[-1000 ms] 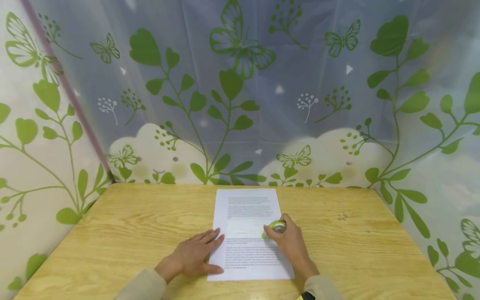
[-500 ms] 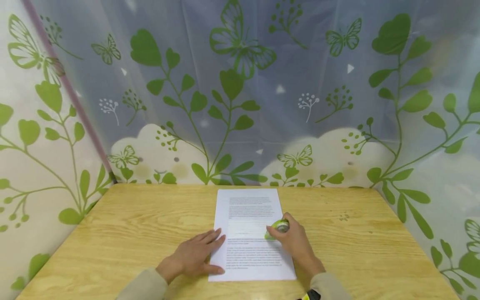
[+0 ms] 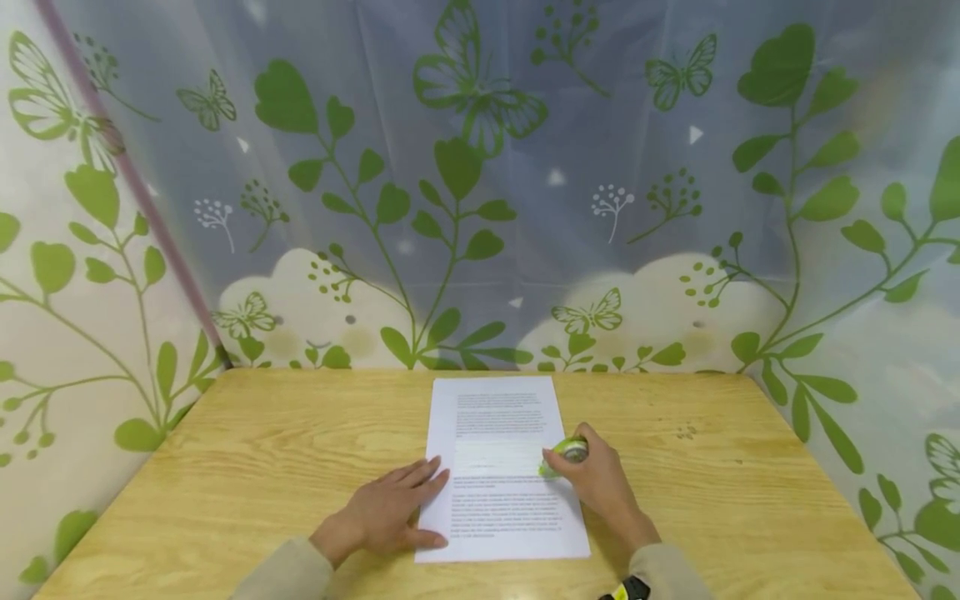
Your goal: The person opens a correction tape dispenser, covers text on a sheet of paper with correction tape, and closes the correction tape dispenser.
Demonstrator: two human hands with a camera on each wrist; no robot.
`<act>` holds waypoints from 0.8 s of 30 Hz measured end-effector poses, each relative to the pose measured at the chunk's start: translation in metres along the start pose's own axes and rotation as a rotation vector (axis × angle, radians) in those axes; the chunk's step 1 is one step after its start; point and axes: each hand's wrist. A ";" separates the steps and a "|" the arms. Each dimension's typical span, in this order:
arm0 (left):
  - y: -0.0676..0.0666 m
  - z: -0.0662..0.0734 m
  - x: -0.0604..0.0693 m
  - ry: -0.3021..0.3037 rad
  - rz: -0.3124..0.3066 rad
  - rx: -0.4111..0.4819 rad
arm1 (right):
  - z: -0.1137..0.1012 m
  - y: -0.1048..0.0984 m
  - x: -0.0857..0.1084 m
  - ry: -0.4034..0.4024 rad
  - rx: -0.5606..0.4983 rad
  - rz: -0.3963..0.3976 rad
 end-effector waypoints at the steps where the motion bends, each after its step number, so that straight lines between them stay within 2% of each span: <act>1: 0.000 0.000 0.000 0.000 -0.001 0.001 | 0.000 0.000 0.000 0.001 0.003 0.002; 15: -0.001 0.001 0.001 -0.004 0.003 0.014 | 0.005 -0.007 0.002 0.007 0.006 0.012; 21: -0.001 0.000 0.001 -0.004 0.001 0.018 | 0.006 -0.007 0.002 0.038 -0.048 0.007; 24: 0.000 0.000 0.000 0.000 -0.001 0.023 | 0.011 -0.009 0.002 0.081 -0.113 0.014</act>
Point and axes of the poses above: each hand's wrist, its own x-axis away from the middle knuckle, its own y-axis out of the palm, z = x × y, and after that the axes turned 3 degrees about -x, right-handed
